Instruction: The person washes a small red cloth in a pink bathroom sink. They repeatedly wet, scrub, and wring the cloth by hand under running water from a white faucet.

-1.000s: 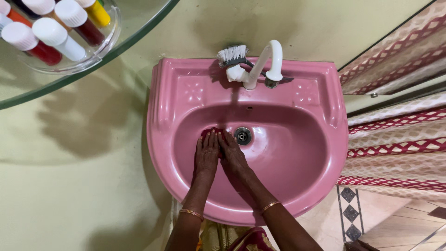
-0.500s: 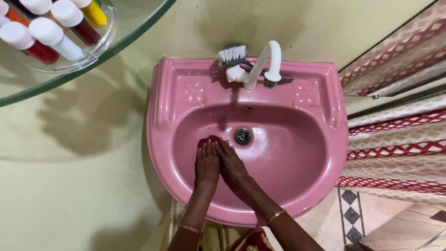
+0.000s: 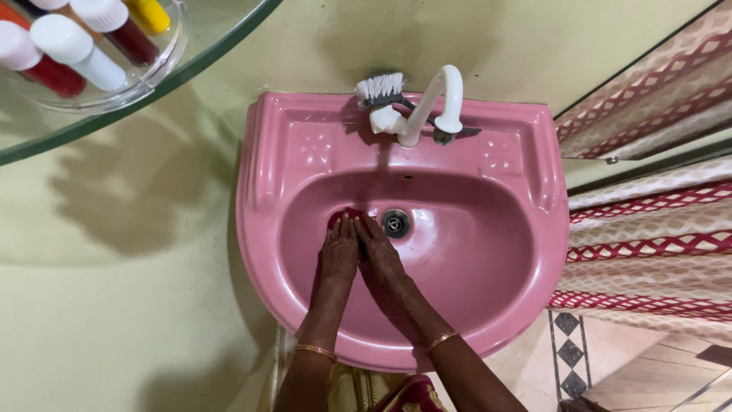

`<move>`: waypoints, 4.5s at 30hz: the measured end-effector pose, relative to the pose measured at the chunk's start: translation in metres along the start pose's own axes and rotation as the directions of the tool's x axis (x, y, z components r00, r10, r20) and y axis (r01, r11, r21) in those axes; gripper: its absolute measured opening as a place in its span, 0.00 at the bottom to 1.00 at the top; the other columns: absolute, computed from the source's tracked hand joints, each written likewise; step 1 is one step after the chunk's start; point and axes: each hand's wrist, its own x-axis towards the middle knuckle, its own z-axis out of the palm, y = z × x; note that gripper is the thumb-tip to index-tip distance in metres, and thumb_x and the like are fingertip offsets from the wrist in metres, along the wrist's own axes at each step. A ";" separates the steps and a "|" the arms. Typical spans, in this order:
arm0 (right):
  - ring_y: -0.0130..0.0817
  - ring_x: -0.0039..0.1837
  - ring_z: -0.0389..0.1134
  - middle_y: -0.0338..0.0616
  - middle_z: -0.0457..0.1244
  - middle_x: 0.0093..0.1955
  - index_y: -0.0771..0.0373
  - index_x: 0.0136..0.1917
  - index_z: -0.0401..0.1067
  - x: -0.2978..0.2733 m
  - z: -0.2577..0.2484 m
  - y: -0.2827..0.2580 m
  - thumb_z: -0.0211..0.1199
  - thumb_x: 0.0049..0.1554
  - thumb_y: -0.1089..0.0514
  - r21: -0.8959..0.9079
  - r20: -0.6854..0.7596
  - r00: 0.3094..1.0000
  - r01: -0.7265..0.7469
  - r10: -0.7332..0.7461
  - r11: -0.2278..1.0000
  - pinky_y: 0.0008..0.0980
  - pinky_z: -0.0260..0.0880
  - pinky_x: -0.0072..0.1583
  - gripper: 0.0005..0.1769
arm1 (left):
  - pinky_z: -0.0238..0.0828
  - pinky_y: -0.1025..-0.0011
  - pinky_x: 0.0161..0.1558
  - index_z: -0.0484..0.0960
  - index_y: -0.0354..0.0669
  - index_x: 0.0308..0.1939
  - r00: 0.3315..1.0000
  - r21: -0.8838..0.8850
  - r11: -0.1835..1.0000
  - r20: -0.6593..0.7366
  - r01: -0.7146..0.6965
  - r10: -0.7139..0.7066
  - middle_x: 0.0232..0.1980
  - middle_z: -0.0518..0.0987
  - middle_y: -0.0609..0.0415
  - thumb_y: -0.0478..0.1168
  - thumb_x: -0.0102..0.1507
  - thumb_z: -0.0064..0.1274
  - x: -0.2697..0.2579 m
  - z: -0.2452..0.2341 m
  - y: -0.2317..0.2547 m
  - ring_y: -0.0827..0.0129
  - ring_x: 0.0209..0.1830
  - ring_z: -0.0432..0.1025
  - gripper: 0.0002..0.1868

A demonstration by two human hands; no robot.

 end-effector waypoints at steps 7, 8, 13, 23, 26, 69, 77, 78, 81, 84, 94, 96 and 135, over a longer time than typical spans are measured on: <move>0.52 0.84 0.41 0.57 0.41 0.84 0.62 0.81 0.50 -0.038 -0.018 -0.007 0.59 0.61 0.62 -0.060 0.173 0.985 -0.005 0.015 0.998 0.48 0.44 0.80 0.38 | 0.38 0.55 0.79 0.47 0.25 0.78 0.992 -0.035 0.999 0.124 0.014 -0.010 0.82 0.49 0.34 0.38 0.68 0.45 -0.038 -0.011 0.028 0.51 0.82 0.45 0.39; 0.52 0.84 0.41 0.56 0.42 0.84 0.62 0.81 0.49 -0.043 -0.019 -0.007 0.58 0.61 0.61 -0.072 0.179 0.984 -0.013 0.026 0.997 0.48 0.44 0.80 0.38 | 0.36 0.55 0.79 0.45 0.25 0.78 0.980 -0.056 0.998 0.199 0.007 0.004 0.82 0.47 0.34 0.38 0.67 0.48 -0.041 -0.017 0.030 0.50 0.83 0.43 0.41; 0.52 0.85 0.39 0.56 0.40 0.84 0.62 0.82 0.47 -0.043 -0.018 -0.009 0.53 0.65 0.62 -0.091 0.156 0.988 -0.005 0.020 0.996 0.49 0.39 0.80 0.35 | 0.35 0.53 0.78 0.43 0.28 0.79 0.962 -0.113 0.992 0.273 0.057 -0.025 0.83 0.43 0.36 0.37 0.66 0.48 -0.035 -0.022 0.035 0.49 0.83 0.40 0.42; 0.50 0.84 0.39 0.56 0.40 0.85 0.64 0.81 0.47 -0.029 -0.031 -0.015 0.53 0.63 0.62 -0.104 0.171 0.981 -0.072 0.089 0.992 0.47 0.41 0.80 0.36 | 0.35 0.58 0.81 0.51 0.28 0.77 0.997 -0.073 0.997 0.067 -0.030 0.035 0.83 0.49 0.42 0.32 0.67 0.38 -0.014 0.018 0.028 0.59 0.84 0.43 0.33; 0.51 0.84 0.40 0.58 0.40 0.85 0.64 0.81 0.47 -0.044 -0.034 -0.011 0.54 0.63 0.61 -0.115 0.194 0.978 -0.052 0.074 0.992 0.48 0.43 0.80 0.36 | 0.38 0.58 0.80 0.52 0.30 0.77 0.999 -0.184 0.983 0.047 -0.001 0.010 0.84 0.49 0.44 0.32 0.68 0.40 -0.024 0.026 0.035 0.57 0.83 0.44 0.34; 0.52 0.85 0.33 0.54 0.36 0.86 0.56 0.83 0.43 -0.071 -0.079 0.003 0.47 0.66 0.54 -0.397 0.268 0.902 -0.216 0.338 0.892 0.53 0.33 0.80 0.35 | 0.39 0.45 0.75 0.51 0.36 0.79 0.967 -0.246 0.965 0.209 -0.092 0.145 0.82 0.51 0.45 0.42 0.62 0.54 -0.056 -0.065 0.090 0.51 0.82 0.44 0.44; 0.46 0.87 0.29 0.51 0.33 0.87 0.60 0.84 0.37 -0.075 -0.084 0.026 0.41 0.68 0.49 -0.396 0.338 0.886 -0.172 0.317 0.902 0.46 0.30 0.82 0.35 | 0.30 0.53 0.79 0.47 0.34 0.80 0.970 -0.325 0.926 0.080 -0.193 0.230 0.83 0.45 0.41 0.35 0.62 0.50 -0.042 -0.031 0.101 0.52 0.82 0.38 0.44; 0.45 0.87 0.30 0.51 0.34 0.86 0.60 0.84 0.38 -0.074 -0.084 0.030 0.41 0.69 0.50 -0.390 0.322 0.901 -0.153 0.291 0.908 0.45 0.30 0.83 0.35 | 0.30 0.54 0.79 0.46 0.34 0.79 0.966 -0.344 0.920 0.104 -0.189 0.237 0.83 0.43 0.41 0.35 0.63 0.48 -0.040 -0.039 0.101 0.52 0.83 0.36 0.43; 0.44 0.86 0.30 0.51 0.33 0.86 0.60 0.84 0.38 -0.062 -0.081 0.046 0.42 0.67 0.52 -0.450 0.304 0.894 -0.169 0.328 0.877 0.44 0.30 0.82 0.36 | 0.32 0.60 0.80 0.46 0.34 0.79 0.973 -0.400 0.890 -0.022 -0.220 0.231 0.84 0.45 0.44 0.31 0.64 0.44 -0.058 -0.083 0.091 0.56 0.84 0.38 0.40; 0.44 0.86 0.32 0.48 0.35 0.86 0.54 0.82 0.44 -0.037 -0.083 0.066 0.45 0.66 0.48 -0.398 0.228 0.901 -0.259 0.369 0.880 0.43 0.33 0.82 0.34 | 0.33 0.63 0.80 0.48 0.29 0.78 0.945 0.000 0.945 -0.038 -0.326 0.326 0.84 0.46 0.41 0.28 0.64 0.42 -0.070 -0.131 0.086 0.56 0.83 0.40 0.38; 0.52 0.84 0.38 0.56 0.42 0.83 0.62 0.81 0.50 -0.056 -0.079 0.061 0.50 0.64 0.56 -0.421 0.068 0.955 -0.234 0.288 0.876 0.47 0.40 0.80 0.34 | 0.35 0.54 0.80 0.50 0.29 0.78 0.951 -0.037 0.953 -0.088 -0.300 0.296 0.83 0.49 0.40 0.34 0.69 0.38 -0.041 -0.076 0.111 0.51 0.83 0.43 0.34; 0.50 0.84 0.38 0.53 0.41 0.84 0.57 0.80 0.51 -0.040 -0.065 0.093 0.53 0.62 0.53 -0.365 0.078 0.922 -0.327 0.379 0.871 0.45 0.42 0.80 0.35 | 0.36 0.55 0.79 0.50 0.32 0.78 0.953 -0.026 0.962 -0.145 -0.272 0.265 0.83 0.49 0.42 0.35 0.69 0.38 -0.030 -0.074 0.113 0.52 0.83 0.42 0.33; 0.53 0.84 0.39 0.60 0.44 0.82 0.64 0.80 0.51 -0.072 -0.057 0.011 0.53 0.60 0.63 -0.252 0.253 0.918 -0.243 0.306 0.937 0.50 0.47 0.79 0.36 | 0.42 0.51 0.76 0.53 0.36 0.78 0.980 -0.278 0.958 0.162 -0.069 0.117 0.84 0.49 0.48 0.36 0.66 0.40 -0.043 0.013 0.088 0.58 0.83 0.45 0.35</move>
